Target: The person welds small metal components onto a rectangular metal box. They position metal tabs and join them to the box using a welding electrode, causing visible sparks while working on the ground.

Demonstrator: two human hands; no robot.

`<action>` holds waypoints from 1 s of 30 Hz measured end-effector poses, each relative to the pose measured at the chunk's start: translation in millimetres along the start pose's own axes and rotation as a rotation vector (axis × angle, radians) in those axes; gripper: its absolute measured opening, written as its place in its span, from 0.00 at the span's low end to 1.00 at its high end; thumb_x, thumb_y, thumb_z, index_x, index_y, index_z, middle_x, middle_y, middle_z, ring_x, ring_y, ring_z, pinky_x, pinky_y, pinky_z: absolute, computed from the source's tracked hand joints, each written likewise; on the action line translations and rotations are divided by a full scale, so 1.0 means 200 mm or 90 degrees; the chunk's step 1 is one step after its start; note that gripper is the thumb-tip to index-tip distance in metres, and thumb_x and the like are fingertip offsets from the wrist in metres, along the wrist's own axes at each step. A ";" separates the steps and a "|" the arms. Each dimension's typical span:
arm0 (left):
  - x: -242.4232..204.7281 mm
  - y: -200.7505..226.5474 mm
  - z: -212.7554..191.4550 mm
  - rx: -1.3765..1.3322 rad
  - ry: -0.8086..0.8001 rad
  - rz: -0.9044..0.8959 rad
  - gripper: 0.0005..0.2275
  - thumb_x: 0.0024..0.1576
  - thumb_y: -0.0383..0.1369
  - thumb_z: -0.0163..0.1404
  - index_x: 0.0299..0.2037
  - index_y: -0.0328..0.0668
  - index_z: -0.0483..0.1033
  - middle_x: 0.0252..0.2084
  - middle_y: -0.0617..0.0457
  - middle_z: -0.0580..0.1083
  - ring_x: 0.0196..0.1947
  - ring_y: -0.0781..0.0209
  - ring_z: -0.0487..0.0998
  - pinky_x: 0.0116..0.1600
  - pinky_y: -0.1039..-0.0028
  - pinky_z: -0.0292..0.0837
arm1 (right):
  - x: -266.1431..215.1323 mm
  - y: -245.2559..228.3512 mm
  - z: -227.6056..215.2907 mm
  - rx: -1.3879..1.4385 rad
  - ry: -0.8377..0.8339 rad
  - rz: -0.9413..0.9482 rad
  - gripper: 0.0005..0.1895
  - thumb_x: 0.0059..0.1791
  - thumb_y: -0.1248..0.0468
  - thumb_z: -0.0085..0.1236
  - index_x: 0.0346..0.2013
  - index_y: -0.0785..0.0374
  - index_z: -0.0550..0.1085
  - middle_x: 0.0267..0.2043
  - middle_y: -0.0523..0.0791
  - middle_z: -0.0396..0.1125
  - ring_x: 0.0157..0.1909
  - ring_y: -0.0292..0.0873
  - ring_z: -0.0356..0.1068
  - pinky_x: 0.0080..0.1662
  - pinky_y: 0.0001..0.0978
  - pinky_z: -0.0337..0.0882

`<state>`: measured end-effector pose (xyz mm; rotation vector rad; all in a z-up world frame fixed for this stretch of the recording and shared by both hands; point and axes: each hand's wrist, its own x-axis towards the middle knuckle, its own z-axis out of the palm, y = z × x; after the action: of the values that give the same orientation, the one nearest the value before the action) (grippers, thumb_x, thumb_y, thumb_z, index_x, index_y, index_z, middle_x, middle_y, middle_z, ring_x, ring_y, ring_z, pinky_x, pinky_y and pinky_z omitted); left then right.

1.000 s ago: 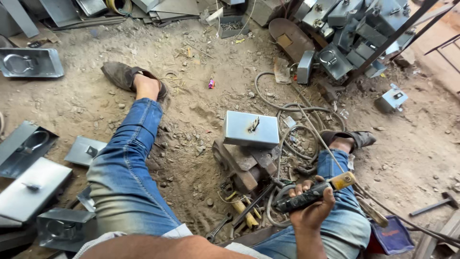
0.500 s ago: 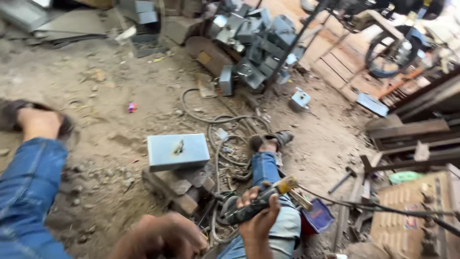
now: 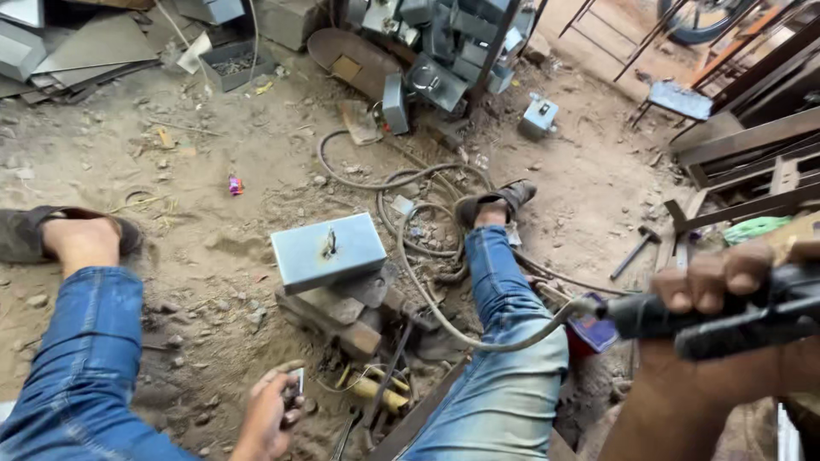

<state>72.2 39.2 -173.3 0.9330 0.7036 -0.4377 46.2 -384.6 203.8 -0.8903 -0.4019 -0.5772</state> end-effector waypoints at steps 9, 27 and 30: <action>0.17 -0.05 -0.06 0.121 0.020 0.063 0.15 0.57 0.23 0.45 0.54 0.39 0.75 0.26 0.48 0.72 0.17 0.58 0.67 0.16 0.71 0.57 | 0.00 0.25 0.38 0.261 -0.050 0.073 0.27 0.52 0.42 0.63 0.53 0.58 0.68 0.34 0.41 0.62 0.29 0.34 0.61 0.36 0.30 0.67; -0.05 0.02 0.13 0.172 0.041 0.061 0.11 0.59 0.30 0.57 0.50 0.38 0.80 0.34 0.53 0.76 0.21 0.67 0.68 0.20 0.78 0.58 | -0.25 0.94 -0.18 0.041 0.139 0.146 0.28 0.54 0.46 0.60 0.60 0.54 0.61 0.37 0.44 0.64 0.35 0.42 0.66 0.39 0.41 0.70; -0.14 0.12 0.22 0.129 0.059 0.013 0.10 0.61 0.31 0.52 0.51 0.44 0.76 0.36 0.53 0.76 0.19 0.68 0.67 0.19 0.79 0.54 | -0.35 1.04 -0.18 -0.009 0.144 0.164 0.30 0.52 0.48 0.63 0.60 0.55 0.60 0.37 0.44 0.64 0.34 0.43 0.66 0.39 0.42 0.70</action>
<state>83.1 16.8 -122.1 1.1570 0.7416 -0.4557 124.3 -290.9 18.7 -0.8637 -0.0759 -0.4366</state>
